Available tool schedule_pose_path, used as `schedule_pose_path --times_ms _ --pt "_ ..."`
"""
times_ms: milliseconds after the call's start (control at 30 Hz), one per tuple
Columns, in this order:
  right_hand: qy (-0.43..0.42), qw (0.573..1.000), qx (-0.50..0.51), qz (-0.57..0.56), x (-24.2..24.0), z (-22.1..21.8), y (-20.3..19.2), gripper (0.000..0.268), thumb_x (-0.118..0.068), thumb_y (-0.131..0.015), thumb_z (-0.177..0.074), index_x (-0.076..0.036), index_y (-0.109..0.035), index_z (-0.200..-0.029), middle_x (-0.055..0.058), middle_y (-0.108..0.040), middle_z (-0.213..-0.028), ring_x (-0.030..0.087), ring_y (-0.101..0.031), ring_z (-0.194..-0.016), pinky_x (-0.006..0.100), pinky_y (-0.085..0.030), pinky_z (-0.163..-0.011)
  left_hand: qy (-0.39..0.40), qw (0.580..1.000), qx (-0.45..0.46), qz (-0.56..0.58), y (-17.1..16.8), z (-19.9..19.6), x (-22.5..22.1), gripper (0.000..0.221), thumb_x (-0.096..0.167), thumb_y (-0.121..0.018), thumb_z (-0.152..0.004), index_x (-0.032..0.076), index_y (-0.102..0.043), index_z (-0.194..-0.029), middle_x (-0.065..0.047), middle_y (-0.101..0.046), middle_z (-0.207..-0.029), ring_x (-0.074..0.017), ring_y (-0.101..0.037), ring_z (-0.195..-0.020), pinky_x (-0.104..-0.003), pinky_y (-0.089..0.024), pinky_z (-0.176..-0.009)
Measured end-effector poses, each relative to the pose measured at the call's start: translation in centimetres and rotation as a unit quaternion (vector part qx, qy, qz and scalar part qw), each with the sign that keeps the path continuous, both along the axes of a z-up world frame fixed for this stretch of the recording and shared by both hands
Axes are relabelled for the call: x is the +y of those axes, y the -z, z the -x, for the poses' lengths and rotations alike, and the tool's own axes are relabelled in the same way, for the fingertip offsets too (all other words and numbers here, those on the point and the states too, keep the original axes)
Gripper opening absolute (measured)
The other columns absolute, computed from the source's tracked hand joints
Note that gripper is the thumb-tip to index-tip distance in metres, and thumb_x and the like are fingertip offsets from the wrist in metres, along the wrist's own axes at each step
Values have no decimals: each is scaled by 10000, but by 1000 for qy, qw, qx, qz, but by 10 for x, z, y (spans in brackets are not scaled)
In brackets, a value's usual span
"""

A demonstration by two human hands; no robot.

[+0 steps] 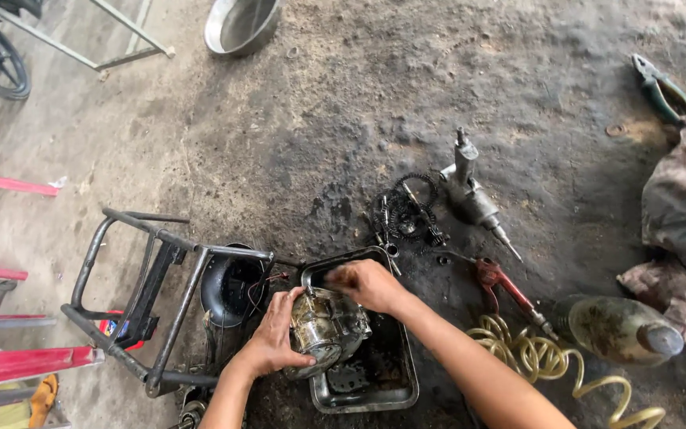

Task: The person cleans a motorcycle engine casing by scrubbing it with a brush dipped in solvent, then scraping it with a screwdriver, and finally rinsing it with liquid from a bottle. The casing is held by hand throughout the process.

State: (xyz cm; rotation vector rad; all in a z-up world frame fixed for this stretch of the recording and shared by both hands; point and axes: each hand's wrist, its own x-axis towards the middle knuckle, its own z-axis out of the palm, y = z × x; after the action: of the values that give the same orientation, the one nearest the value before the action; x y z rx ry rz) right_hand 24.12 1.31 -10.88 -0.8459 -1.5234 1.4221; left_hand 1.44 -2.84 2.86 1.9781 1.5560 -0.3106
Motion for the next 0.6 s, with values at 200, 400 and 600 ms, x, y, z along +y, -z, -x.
schedule_pose_path --times_ms 200,400,600 --pt "-17 998 -41 49 -4 -16 -33 271 -66 -753 -887 -68 -758 -1158 79 -786 -1096 156 -753 -987 321 -589 -914 -8 1000 22 7 -3 -8 3 1475 332 -1031 -389 224 -150 -1567 -72 -359 -1404 -287 -370 -1384 -399 -283 -1244" --pt "9 987 149 63 -11 1 1 286 23 -693 -881 -15 -725 -1163 70 -778 -1156 150 -724 -1070 326 -576 -963 -8 999 38 12 -2 -6 3 1491 345 -1038 -378 213 -137 -1558 -76 -350 -1403 -288 -359 -1384 -396 -279 -1239" --pt "12 984 135 119 -26 -10 45 260 12 -694 -894 -20 -733 -1150 56 -775 -1177 146 -725 -1076 312 -574 -967 -15 1000 -9 -9 8 9 0 1433 343 -1019 -400 193 -171 -1545 -98 -390 -1330 -294 -407 -1348 -396 -343 -1207"
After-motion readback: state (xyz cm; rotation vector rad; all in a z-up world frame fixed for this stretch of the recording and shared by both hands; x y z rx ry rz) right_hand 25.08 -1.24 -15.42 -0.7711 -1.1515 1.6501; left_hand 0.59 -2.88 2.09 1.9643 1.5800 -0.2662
